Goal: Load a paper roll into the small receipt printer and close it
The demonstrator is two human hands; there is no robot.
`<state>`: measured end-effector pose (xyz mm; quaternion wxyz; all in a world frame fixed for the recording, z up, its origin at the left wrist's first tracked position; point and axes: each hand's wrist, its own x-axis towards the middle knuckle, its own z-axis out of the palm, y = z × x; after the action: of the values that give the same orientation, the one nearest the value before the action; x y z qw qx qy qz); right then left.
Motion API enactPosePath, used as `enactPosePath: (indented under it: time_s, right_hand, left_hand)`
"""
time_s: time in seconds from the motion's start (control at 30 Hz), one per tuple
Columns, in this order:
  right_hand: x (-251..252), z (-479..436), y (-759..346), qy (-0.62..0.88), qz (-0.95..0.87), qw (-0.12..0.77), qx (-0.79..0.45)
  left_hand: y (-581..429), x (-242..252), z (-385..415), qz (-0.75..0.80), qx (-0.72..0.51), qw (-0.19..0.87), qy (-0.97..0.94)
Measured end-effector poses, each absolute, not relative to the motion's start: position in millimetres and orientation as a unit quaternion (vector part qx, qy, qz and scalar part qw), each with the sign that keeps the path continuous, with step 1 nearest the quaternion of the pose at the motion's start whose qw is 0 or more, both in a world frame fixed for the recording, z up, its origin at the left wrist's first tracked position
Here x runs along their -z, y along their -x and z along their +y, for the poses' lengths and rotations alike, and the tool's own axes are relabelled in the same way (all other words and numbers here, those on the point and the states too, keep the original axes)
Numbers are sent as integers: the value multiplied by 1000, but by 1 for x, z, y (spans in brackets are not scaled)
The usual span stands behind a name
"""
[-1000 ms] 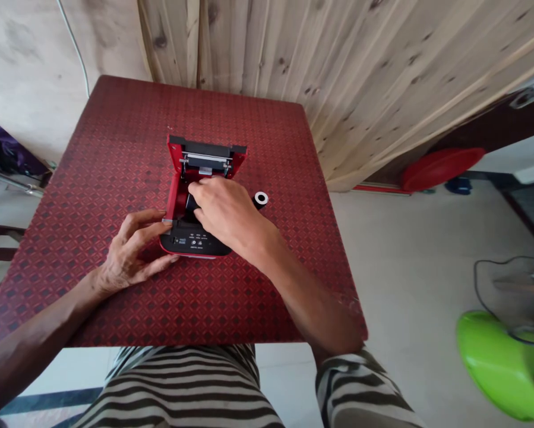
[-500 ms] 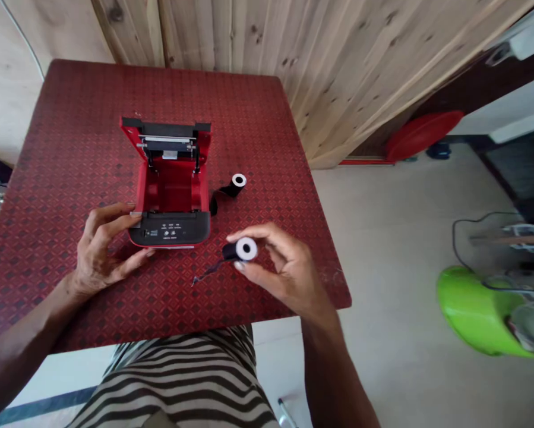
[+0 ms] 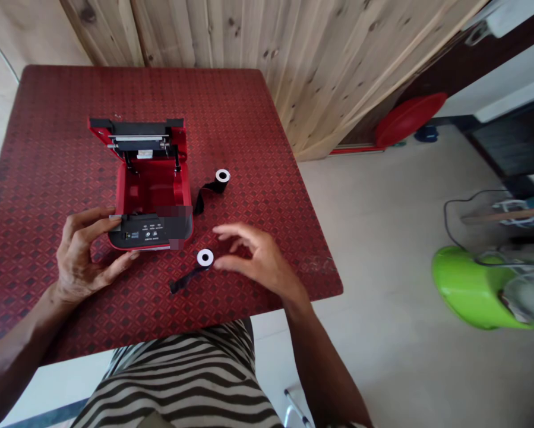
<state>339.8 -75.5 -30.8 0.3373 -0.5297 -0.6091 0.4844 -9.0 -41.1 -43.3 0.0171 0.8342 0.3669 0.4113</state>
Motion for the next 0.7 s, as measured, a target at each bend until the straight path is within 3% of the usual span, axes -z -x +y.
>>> enactPosePath:
  time_s: [0.13,0.43,0.57,0.7]
  right_hand:
    - [51,-25,-354,581,-561,467,-361]
    - [75,42,-335,586,-623,404,-324]
    - [41,20,-343,542,-588,475,-367]
    - [-29,-13,-356,392,-628,513,-435]
  left_hand:
    - [9,42,-41,365,-408,18,-836]
    - [10,44,-40,361,-402,14,-841]
    - [9,44,-42,364,-404,28,-839]
    - [8,45,-44,367,-407,41,-836]
